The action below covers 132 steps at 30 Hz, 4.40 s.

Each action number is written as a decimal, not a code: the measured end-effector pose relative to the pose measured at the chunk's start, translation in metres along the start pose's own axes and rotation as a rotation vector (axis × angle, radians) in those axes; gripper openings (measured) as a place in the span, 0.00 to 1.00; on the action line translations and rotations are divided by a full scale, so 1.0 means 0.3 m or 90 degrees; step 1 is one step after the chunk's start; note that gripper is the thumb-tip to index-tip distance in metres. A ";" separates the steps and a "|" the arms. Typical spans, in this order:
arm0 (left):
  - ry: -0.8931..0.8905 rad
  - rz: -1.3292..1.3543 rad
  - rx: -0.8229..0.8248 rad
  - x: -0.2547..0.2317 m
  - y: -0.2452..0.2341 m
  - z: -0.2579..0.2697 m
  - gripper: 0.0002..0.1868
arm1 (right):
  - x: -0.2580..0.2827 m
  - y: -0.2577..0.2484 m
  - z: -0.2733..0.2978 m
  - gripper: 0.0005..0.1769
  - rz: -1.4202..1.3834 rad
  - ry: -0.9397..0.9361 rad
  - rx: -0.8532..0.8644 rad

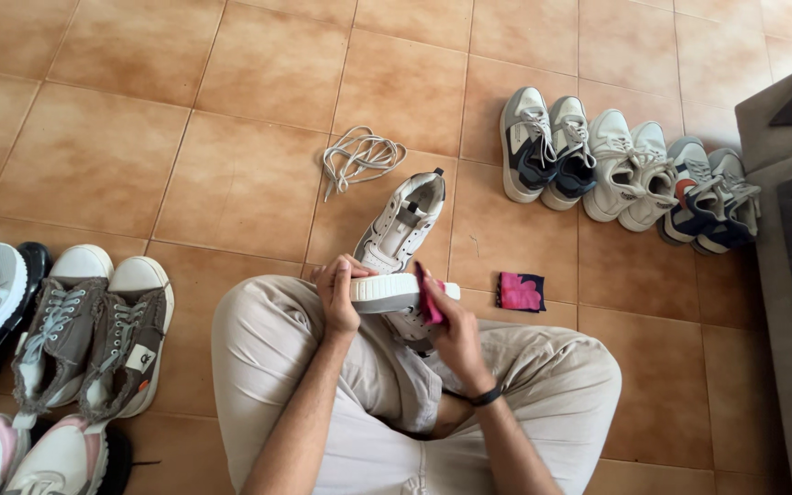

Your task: The person sits on the floor and wipes a white sneaker with a pink cloth. They clean the upper, sole, and sides of the shoe while surrounded by other pairs of shoes.

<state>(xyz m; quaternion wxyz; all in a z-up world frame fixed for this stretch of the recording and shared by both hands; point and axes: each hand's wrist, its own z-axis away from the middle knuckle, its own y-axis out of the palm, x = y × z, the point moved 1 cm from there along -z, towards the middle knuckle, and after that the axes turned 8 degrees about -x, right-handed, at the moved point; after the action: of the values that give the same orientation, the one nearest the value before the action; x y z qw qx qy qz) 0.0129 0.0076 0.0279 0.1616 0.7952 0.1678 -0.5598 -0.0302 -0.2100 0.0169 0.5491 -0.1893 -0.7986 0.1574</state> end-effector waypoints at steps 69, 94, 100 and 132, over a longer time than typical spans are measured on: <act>-0.204 0.119 0.080 0.205 0.058 0.092 0.15 | 0.159 -0.051 -0.086 0.37 0.173 -0.047 0.005; -0.256 0.006 0.222 0.220 0.074 0.051 0.18 | -0.340 -0.260 -0.087 0.40 0.295 0.266 0.125; -0.301 0.118 0.418 0.190 0.055 0.035 0.22 | -0.588 -0.211 -0.066 0.34 0.134 0.237 0.043; -0.137 -0.101 0.532 0.024 0.167 0.079 0.46 | 0.313 -0.269 -0.207 0.31 0.170 -0.111 -0.184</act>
<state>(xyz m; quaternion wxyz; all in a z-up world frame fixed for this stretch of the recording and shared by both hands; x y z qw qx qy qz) 0.0178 -0.0469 0.0170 -0.2010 0.7139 -0.0300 -0.6701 -0.0130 -0.2337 0.1524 0.4196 -0.3556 -0.8252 0.1286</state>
